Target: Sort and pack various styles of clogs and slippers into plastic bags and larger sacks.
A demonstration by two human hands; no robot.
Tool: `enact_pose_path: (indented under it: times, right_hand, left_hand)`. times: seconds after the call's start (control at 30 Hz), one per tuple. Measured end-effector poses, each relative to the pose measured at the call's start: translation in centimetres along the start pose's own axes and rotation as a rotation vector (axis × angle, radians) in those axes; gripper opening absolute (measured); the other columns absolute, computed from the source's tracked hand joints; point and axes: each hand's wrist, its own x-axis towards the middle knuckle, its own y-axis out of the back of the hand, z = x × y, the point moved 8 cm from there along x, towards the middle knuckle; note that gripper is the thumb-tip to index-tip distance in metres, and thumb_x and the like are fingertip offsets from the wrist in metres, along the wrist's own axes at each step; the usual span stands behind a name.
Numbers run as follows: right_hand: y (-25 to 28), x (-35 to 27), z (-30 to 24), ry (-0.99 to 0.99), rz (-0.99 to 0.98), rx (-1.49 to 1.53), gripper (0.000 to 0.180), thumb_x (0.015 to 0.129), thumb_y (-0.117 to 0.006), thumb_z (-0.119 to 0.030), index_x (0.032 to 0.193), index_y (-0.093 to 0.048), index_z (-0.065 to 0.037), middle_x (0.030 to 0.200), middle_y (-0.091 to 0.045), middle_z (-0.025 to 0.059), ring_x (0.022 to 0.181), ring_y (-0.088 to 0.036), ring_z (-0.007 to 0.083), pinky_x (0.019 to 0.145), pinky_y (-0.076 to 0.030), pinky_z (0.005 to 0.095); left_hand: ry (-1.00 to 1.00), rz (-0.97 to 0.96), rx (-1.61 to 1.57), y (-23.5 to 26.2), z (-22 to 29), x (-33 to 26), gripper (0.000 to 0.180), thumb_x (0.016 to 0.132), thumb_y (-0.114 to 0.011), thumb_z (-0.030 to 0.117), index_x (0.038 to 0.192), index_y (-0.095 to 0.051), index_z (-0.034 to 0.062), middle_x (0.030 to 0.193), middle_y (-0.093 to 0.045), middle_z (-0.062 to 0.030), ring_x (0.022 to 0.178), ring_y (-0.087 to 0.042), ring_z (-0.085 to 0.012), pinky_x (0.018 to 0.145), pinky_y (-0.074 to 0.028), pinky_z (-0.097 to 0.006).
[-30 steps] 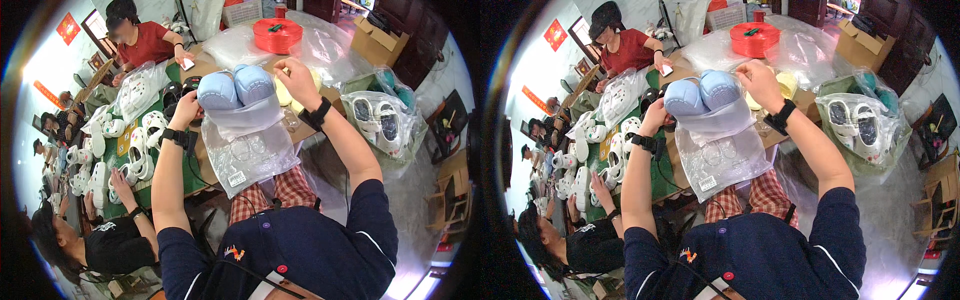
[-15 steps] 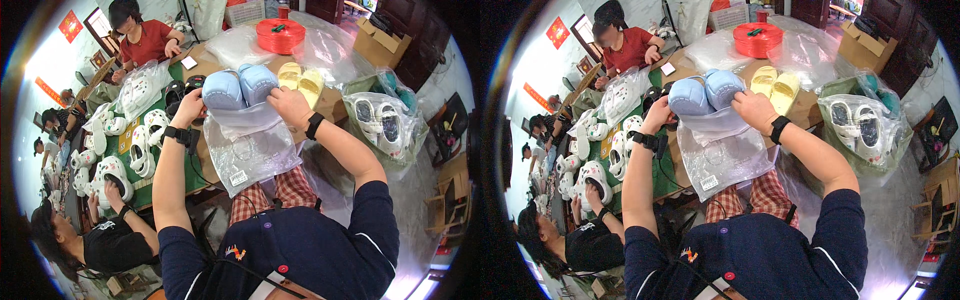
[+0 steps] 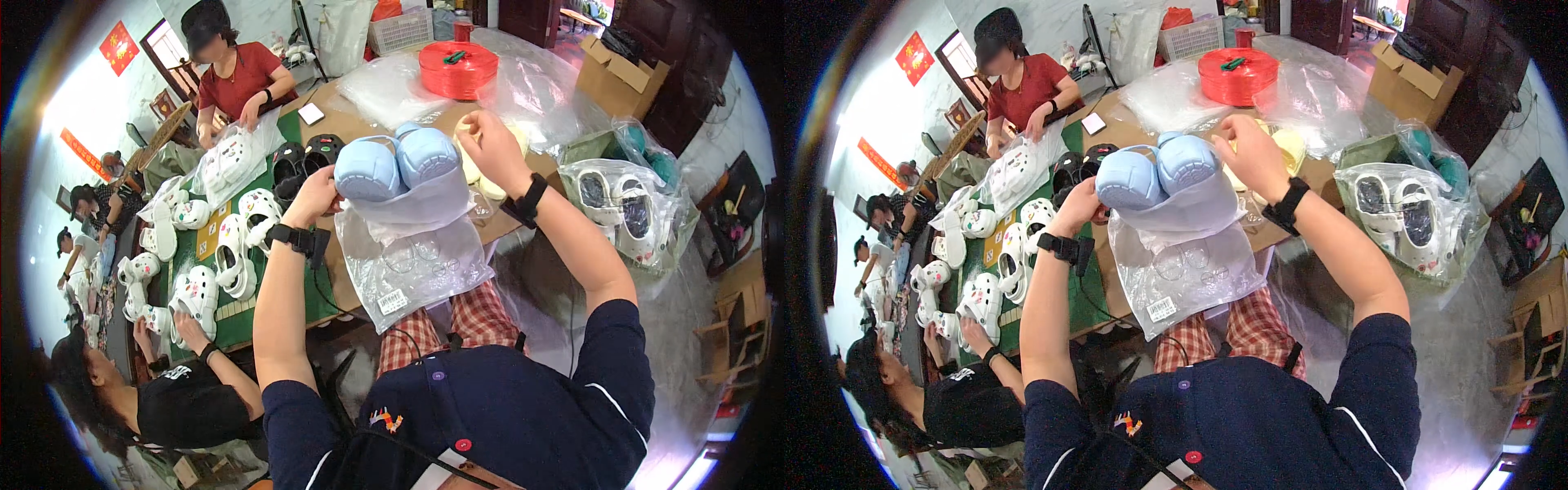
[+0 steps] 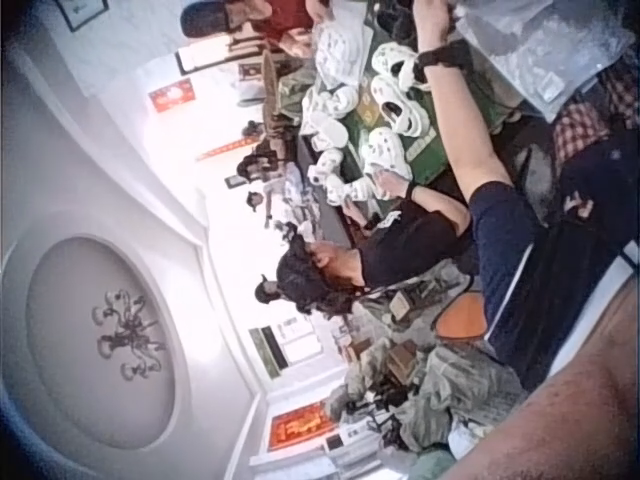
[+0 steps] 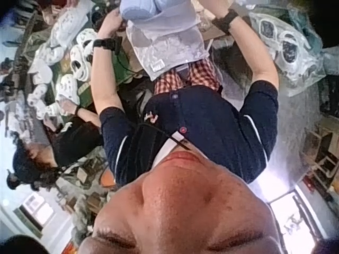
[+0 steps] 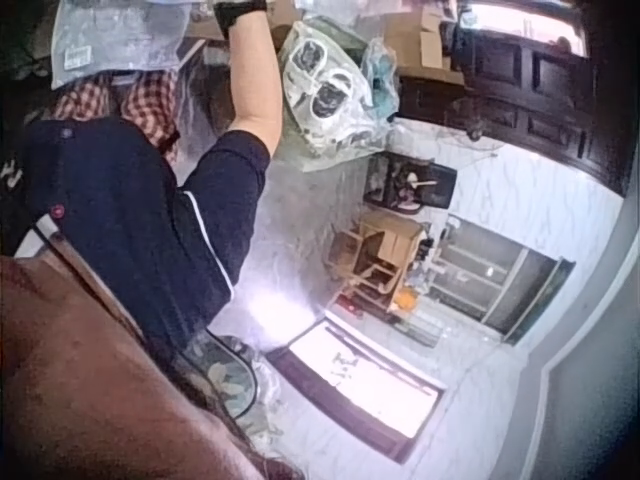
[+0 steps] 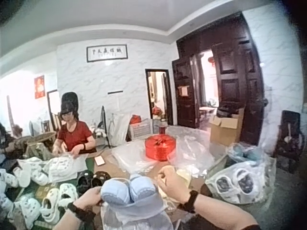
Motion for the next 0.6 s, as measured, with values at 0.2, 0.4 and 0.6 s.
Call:
enact_pose_path:
  times: [0.2,0.4,0.6]
  right_hand:
    - [-4.9,-2.0,7.0,-0.820,-0.687,0.234,0.048,0.089,-0.044,-0.049,0.098,-0.058,-0.004,0.074,-0.058,0.0078,0.051,-0.051,0.0137,0.040,-0.041,0.0274]
    - [-5.8,-0.7,6.2,-0.637,-0.843,0.284,0.039,0.096,-0.040,-0.037,0.086,-0.059,-0.005,0.062,-0.053,0.0031,0.045,-0.044,0.0092,0.037,-0.035,0.0251]
    - [-5.6,1.1,6.9,-0.576,-0.753,0.239,0.033,0.088,-0.048,-0.030,0.072,-0.058,-0.003,0.060,-0.054,0.0038,0.047,-0.048,0.0132,0.040,-0.037,0.0283]
  left_hand:
    - [0.000,-0.019,0.050,-0.3,0.2,-0.1,0.016,0.089,-0.047,0.011,0.090,-0.059,0.0003,0.067,-0.057,-0.0025,0.052,-0.051,-0.0076,0.046,-0.045,-0.022]
    - [-0.036,0.045,-0.073,-0.3,-0.1,0.1,0.018,0.089,-0.047,0.012,0.092,-0.059,0.0002,0.067,-0.056,-0.0022,0.053,-0.051,-0.0073,0.048,-0.047,-0.023]
    - [-0.050,0.035,-0.060,0.7,0.5,0.4,0.022,0.088,-0.048,0.012,0.101,-0.061,0.0003,0.067,-0.055,-0.0011,0.053,-0.051,-0.0072,0.049,-0.048,-0.023]
